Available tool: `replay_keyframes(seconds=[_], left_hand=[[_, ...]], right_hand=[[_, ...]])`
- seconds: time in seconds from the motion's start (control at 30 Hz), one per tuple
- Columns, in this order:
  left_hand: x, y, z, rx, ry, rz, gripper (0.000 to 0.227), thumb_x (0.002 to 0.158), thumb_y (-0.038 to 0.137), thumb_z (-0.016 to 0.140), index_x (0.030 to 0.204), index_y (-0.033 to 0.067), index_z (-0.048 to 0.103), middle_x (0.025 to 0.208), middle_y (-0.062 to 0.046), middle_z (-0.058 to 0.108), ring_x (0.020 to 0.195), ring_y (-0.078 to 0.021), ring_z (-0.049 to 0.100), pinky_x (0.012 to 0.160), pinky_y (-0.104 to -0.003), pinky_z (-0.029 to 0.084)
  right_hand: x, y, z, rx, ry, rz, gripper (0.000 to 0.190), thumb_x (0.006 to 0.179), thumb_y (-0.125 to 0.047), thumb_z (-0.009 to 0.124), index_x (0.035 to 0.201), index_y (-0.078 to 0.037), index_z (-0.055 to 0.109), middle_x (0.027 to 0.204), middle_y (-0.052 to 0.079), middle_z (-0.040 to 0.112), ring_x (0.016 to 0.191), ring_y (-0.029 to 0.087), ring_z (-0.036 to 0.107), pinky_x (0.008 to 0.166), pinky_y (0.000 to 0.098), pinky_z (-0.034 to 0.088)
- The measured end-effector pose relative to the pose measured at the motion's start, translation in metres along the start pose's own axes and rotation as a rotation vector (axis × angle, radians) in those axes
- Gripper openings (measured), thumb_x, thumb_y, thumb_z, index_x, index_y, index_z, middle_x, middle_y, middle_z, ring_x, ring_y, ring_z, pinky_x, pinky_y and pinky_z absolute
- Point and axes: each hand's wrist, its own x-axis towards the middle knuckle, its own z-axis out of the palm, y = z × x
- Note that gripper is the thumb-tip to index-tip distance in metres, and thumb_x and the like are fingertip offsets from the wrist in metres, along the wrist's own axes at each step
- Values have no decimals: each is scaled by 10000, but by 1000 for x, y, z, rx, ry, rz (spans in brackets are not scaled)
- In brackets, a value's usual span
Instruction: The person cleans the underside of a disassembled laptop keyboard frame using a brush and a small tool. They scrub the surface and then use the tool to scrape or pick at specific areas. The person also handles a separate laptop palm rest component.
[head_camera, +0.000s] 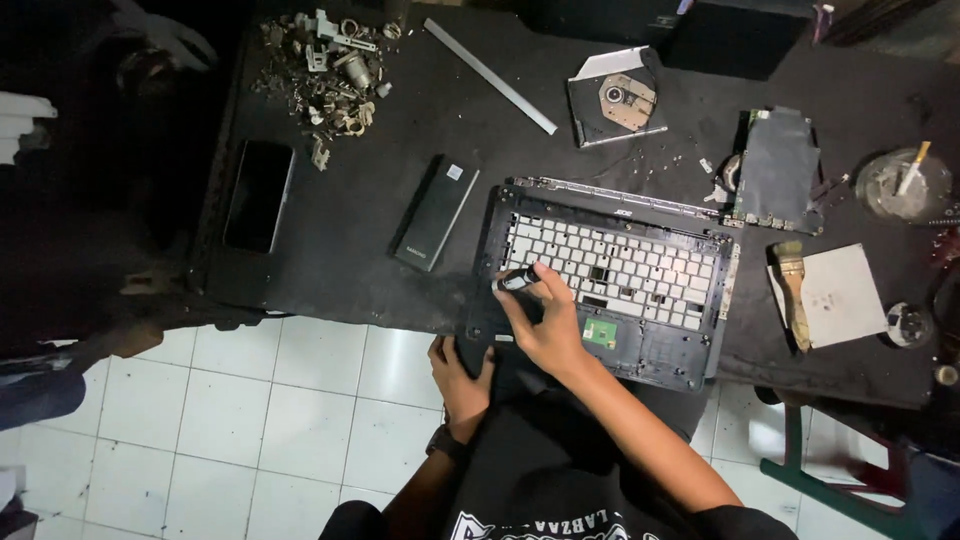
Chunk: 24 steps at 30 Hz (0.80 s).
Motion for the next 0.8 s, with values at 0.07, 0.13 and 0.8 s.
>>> replay_keyframes(seconds=[0.07,0.13,0.8], left_hand=[[-3,-6,2,4,-26,-20,681,824,319,840,1365,70,511,1323,-253,483,1125,-527,619,898,-652,545],[-5,-14,6,7,-52,-39,683,836,326,824,1387,82,503,1341,-233,463,1166,-502,604,935,-641,530],[-7,-13,5,49,-109,-46,679,866,374,817,1357,59,470,1324,-179,435,1190,-435,579,949,-614,503]], right_hand=[[22,-25,0,-16,9,-6,730,859,106,750,1433,27,305,861,182,766,676,310,732,596,395,561],[34,-33,0,-32,19,-13,707,860,112,749,1419,17,327,931,193,783,756,341,771,640,431,600],[53,-12,6,-301,-126,-82,562,874,18,803,1339,-23,490,890,214,720,505,305,654,359,344,422]])
